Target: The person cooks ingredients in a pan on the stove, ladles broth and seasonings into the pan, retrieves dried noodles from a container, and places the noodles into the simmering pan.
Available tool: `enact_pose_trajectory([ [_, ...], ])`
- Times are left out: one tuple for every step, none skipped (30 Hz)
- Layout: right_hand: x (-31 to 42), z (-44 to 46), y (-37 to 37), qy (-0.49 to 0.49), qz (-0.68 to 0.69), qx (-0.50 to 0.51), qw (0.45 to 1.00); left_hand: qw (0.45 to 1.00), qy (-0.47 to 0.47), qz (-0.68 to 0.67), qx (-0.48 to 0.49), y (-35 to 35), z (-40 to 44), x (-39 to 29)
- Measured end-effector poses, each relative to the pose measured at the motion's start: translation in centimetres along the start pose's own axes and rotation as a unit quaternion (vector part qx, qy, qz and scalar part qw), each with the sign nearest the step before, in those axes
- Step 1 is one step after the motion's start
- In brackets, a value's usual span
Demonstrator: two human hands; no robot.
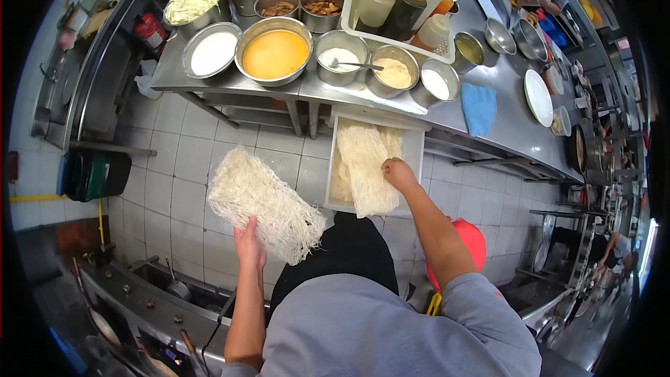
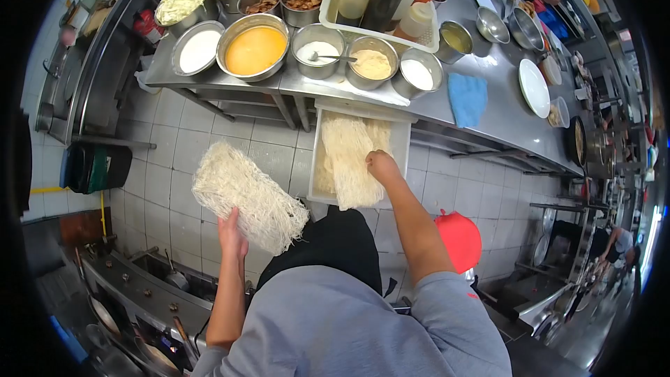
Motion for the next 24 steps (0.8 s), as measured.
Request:
enact_pose_trajectory([
  [0.3, 0.0, 0.3, 0.001, 0.000, 0.001, 1.000, 1.000, -0.003, 0.003, 0.002, 0.2, 0.0, 0.1],
  [0.8, 0.0, 0.3, 0.020, -0.037, 0.019, 0.999, 1.000, -0.006, 0.007, 0.003, 0.3, 0.0, 0.1],
  [1.4, 0.1, 0.1, 0.039, -0.073, 0.037, 0.996, 1.000, -0.007, 0.009, 0.000, 0.5, 0.1, 0.3],
  [1.9, 0.0, 0.3, 0.040, -0.072, 0.038, 0.996, 1.000, -0.004, 0.011, -0.009, 0.8, 0.1, 0.5],
  [2.6, -0.1, 0.4, 0.066, -0.095, 0.041, 0.992, 1.000, 0.000, 0.013, -0.018, 1.0, 0.1, 0.7],
  [3.0, -0.1, 0.2, 0.093, -0.119, 0.044, 0.988, 1.000, -0.001, 0.014, -0.019, 0.7, 0.0, 0.5],
  [3.1, 0.0, -0.1, 0.093, -0.117, 0.044, 0.988, 1.000, 0.002, 0.017, -0.022, 0.4, -0.2, 0.5],
  [3.4, 0.1, -0.4, 0.102, -0.151, 0.043, 0.982, 0.999, 0.004, 0.020, -0.025, 0.1, -0.3, 0.4],
  [3.7, 0.1, -0.6, 0.111, -0.184, 0.043, 0.976, 0.999, 0.003, 0.020, -0.025, -0.1, -0.4, 0.3],
  [3.9, 0.0, -0.7, 0.112, -0.183, 0.043, 0.976, 1.000, 0.009, 0.012, -0.024, -0.4, -0.5, 0.4],
  [4.1, 0.0, -0.9, 0.113, -0.205, 0.044, 0.971, 1.000, 0.015, 0.004, -0.022, -0.6, -0.5, 0.4],
  [4.1, -0.1, -1.2, 0.115, -0.226, 0.046, 0.966, 1.000, 0.014, 0.004, -0.022, -0.7, -0.5, 0.5],
  [4.1, -0.1, -1.4, 0.116, -0.225, 0.045, 0.966, 1.000, 0.010, 0.001, -0.021, -0.7, -0.4, 0.6],
  [4.2, -0.2, -1.6, 0.121, -0.229, 0.037, 0.965, 1.000, 0.007, -0.001, -0.020, -0.7, -0.4, 0.7],
  [4.2, -0.2, -1.9, 0.127, -0.233, 0.029, 0.964, 1.000, 0.005, 0.000, -0.021, -0.6, -0.3, 0.8],
  [4.1, -0.2, -2.2, 0.128, -0.231, 0.030, 0.964, 1.000, 0.001, 0.008, -0.016, -0.6, -0.2, 0.9],
  [3.9, -0.2, -2.3, 0.110, -0.216, 0.016, 0.970, 1.000, -0.003, 0.016, -0.012, -0.5, -0.2, 0.9],
  [3.6, -0.2, -2.4, 0.092, -0.201, 0.003, 0.975, 1.000, -0.003, 0.017, -0.013, -0.4, -0.1, 0.9],
  [3.4, -0.1, -2.7, 0.092, -0.200, 0.004, 0.976, 1.000, 0.000, 0.013, -0.009, -0.4, -0.1, 0.9],
  [2.7, 0.0, -2.8, 0.049, -0.173, -0.008, 0.984, 1.000, 0.003, 0.009, -0.005, -0.4, -0.2, 1.0],
  [1.8, 0.0, -2.9, 0.006, -0.147, -0.021, 0.989, 1.000, 0.003, 0.009, -0.005, -0.5, -0.3, 0.9],
  [1.3, -0.1, -3.1, 0.006, -0.147, -0.021, 0.989, 1.000, 0.006, 0.010, -0.012, -0.6, -0.4, 0.8],
  [0.4, -0.2, -2.9, -0.027, -0.055, -0.036, 0.997, 1.000, 0.008, 0.010, -0.019, -0.8, -0.5, 0.6],
  [-0.6, -0.3, -2.6, -0.058, 0.036, -0.051, 0.996, 1.000, 0.005, 0.007, -0.019, -0.9, -0.4, 0.6],
])
Point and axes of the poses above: each hand's wrist, its own z-axis towards the middle knuckle, its own y-axis out of the back of the hand, x = y × z, the point moved 6 cm from there along z, towards the middle knuckle, and after that the axes turned 4 degrees about -y, right-handed, at the moved point
